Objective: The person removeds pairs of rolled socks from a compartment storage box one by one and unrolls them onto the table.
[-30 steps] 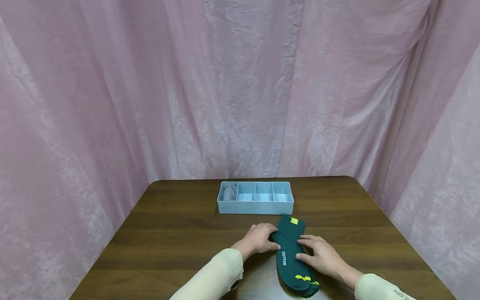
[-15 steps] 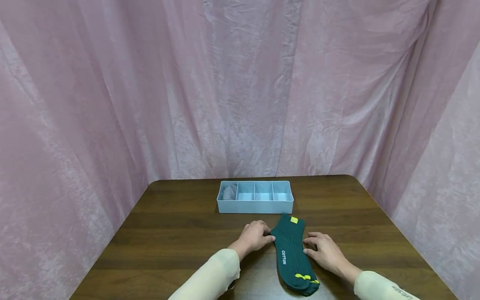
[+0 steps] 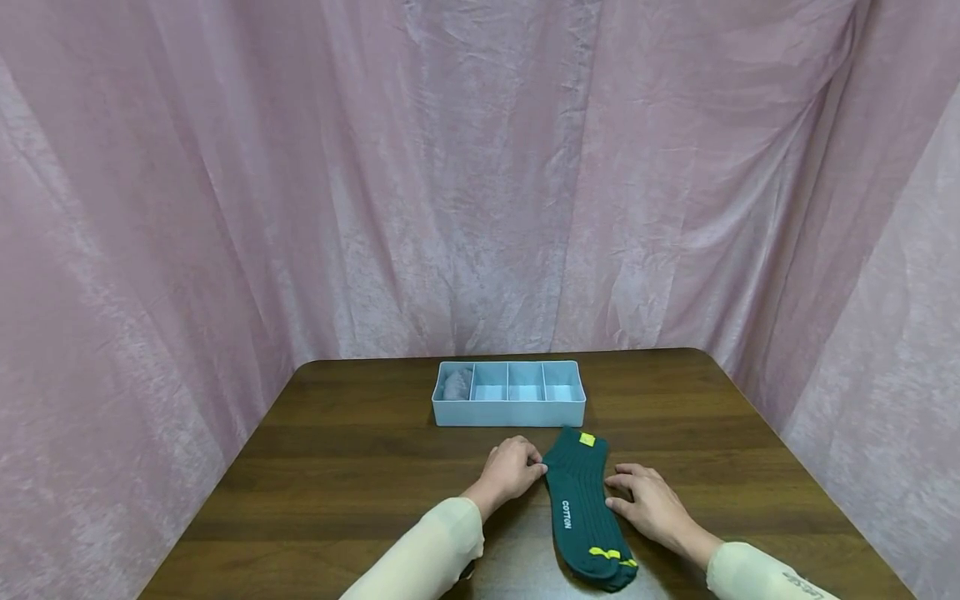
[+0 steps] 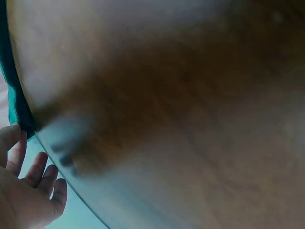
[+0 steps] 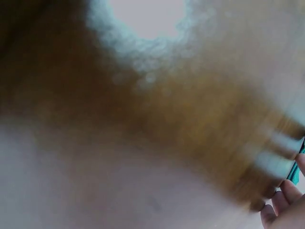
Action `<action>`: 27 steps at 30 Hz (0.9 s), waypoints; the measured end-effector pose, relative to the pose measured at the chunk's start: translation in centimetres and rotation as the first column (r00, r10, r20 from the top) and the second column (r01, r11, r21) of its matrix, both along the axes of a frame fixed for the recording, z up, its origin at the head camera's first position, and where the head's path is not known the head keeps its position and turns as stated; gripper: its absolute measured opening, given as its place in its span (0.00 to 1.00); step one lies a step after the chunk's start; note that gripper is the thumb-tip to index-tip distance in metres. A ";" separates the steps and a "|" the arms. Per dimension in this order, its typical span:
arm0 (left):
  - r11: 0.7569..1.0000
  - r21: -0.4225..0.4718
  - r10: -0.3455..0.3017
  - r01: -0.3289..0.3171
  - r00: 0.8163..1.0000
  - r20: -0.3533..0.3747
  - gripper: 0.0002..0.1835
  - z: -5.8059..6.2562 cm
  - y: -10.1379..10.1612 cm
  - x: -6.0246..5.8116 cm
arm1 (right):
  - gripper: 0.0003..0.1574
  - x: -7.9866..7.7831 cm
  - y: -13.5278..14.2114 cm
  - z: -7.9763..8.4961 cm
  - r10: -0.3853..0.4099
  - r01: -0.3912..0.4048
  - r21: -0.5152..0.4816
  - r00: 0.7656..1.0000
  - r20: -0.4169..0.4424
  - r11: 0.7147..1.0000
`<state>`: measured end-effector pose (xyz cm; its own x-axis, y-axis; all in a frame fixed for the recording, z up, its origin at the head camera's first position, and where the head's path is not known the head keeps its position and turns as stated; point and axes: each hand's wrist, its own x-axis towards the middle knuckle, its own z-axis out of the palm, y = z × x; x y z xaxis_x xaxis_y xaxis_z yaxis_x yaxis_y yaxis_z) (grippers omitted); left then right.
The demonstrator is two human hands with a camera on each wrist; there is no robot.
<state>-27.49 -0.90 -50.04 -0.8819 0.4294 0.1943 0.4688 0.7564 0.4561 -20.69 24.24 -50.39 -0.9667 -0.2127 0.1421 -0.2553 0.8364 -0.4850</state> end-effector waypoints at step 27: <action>0.999 0.014 0.042 -0.043 0.997 0.060 0.14 0.7 -2.7 -0.3 | 0.18 0.0 0.0 0.0 0.006 -0.006 0.015 1.000 -0.022 1.000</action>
<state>-27.77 -3.58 -49.34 -0.9094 0.3889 0.1473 0.4083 0.7675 0.4942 -20.65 24.25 -50.41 -0.9622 -0.2205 0.1600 -0.2706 0.8419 -0.4669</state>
